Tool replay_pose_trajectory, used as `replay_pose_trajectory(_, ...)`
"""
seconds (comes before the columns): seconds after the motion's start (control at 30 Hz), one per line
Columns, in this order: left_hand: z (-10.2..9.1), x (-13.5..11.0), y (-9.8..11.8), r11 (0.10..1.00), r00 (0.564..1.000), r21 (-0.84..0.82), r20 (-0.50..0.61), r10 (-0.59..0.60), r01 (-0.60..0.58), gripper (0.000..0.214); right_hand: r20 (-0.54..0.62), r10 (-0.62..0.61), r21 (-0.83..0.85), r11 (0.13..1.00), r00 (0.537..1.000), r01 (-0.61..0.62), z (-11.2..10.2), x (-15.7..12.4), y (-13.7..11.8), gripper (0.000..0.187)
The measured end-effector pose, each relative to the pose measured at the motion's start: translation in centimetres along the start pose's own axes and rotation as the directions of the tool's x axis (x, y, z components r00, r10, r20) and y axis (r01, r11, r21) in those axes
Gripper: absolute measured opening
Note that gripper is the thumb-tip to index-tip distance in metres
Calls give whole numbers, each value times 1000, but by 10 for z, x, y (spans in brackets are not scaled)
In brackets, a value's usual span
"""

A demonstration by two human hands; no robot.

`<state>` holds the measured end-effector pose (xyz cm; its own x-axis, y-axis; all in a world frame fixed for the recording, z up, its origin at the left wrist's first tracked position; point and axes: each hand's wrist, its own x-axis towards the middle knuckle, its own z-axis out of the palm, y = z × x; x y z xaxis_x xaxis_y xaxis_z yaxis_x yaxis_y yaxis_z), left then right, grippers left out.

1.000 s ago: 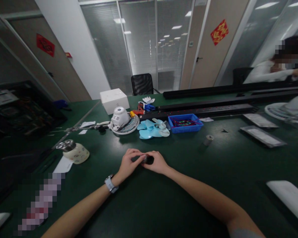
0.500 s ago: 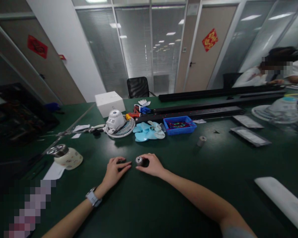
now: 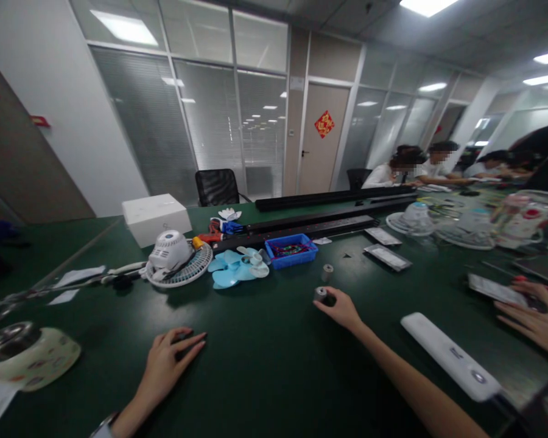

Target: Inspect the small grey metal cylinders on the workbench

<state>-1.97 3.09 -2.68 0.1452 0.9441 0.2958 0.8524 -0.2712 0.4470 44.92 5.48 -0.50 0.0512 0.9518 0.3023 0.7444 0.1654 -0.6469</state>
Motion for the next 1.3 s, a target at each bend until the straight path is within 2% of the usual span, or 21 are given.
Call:
replay_pose_trajectory(0.07,0,0,0,1000,1000,1,1,-2,2,30,-35,56,-32,998,998,-57,-15,1,18,40)
replay_pose_trajectory(0.13,-1,0,0,1000,1000,-13,-1,-10,10,33,-155,64,-99,992,986,-80,-21,-1,20,48)
replay_pose_trajectory(0.2,-1,0,-1,998,1000,-57,-9,-20,19,40,-337,-30,-190,981,941,-37,-18,-9,3,61)
replay_pose_trajectory(0.27,-2,-1,-5,991,999,-129,-32,-38,34,48,-418,-197,-260,961,887,91,-8,-22,-31,61)
replay_pose_trajectory(0.3,-1,-1,-7,985,998,-166,-46,-51,43,52,-372,-282,-261,946,885,192,0,-28,-53,54)
replay_pose_trajectory(0.33,0,0,-10,978,995,-196,-64,-79,65,54,-276,-356,-236,926,893,296,10,-33,-75,45)
replay_pose_trajectory(0.37,0,1,-13,972,991,-216,-83,-109,89,58,-145,-411,-185,905,900,383,22,-37,-98,38)
replay_pose_trajectory(0.4,1,2,-15,967,986,-228,-92,-136,112,59,6,-463,-119,880,887,460,36,-37,-119,35)
replay_pose_trajectory(0.43,2,4,-17,963,984,-241,-103,-149,120,60,137,-509,-51,853,850,519,51,-36,-138,37)
replay_pose_trajectory(0.5,2,4,-18,959,982,-260,-118,-150,115,59,312,-573,53,807,758,588,84,-30,-165,41)
replay_pose_trajectory(0.57,-1,2,-15,957,981,-272,-135,-140,100,56,389,-611,99,772,690,628,118,-24,-180,44)
replay_pose_trajectory(0.63,-4,-2,-10,958,978,-272,-153,-142,96,52,412,-636,117,747,652,654,148,-21,-186,41)
replay_pose_trajectory(0.73,-7,-4,-3,963,972,-257,-193,-131,79,48,396,-649,137,741,649,657,177,-19,-186,33)
replay_pose_trajectory(0.83,-8,-4,2,967,973,-243,-191,-127,78,45,360,-641,129,753,677,645,186,-17,-186,27)
replay_pose_trajectory(0.97,-8,-4,1,964,978,-244,-155,-142,102,44,306,-656,97,743,690,662,187,-13,-190,25)
replay_pose_trajectory(1.17,-9,-3,0,963,970,-230,-164,-179,139,47,318,-632,99,763,707,638,194,-11,-199,18)
replay_pose_trajectory(1.23,-10,-3,0,965,969,-222,-168,-182,143,48,321,-640,122,759,698,640,187,-10,-199,18)
replay_pose_trajectory(1.3,-11,-3,1,966,967,-212,-177,-186,147,49,294,-670,152,737,682,658,167,-9,-191,19)
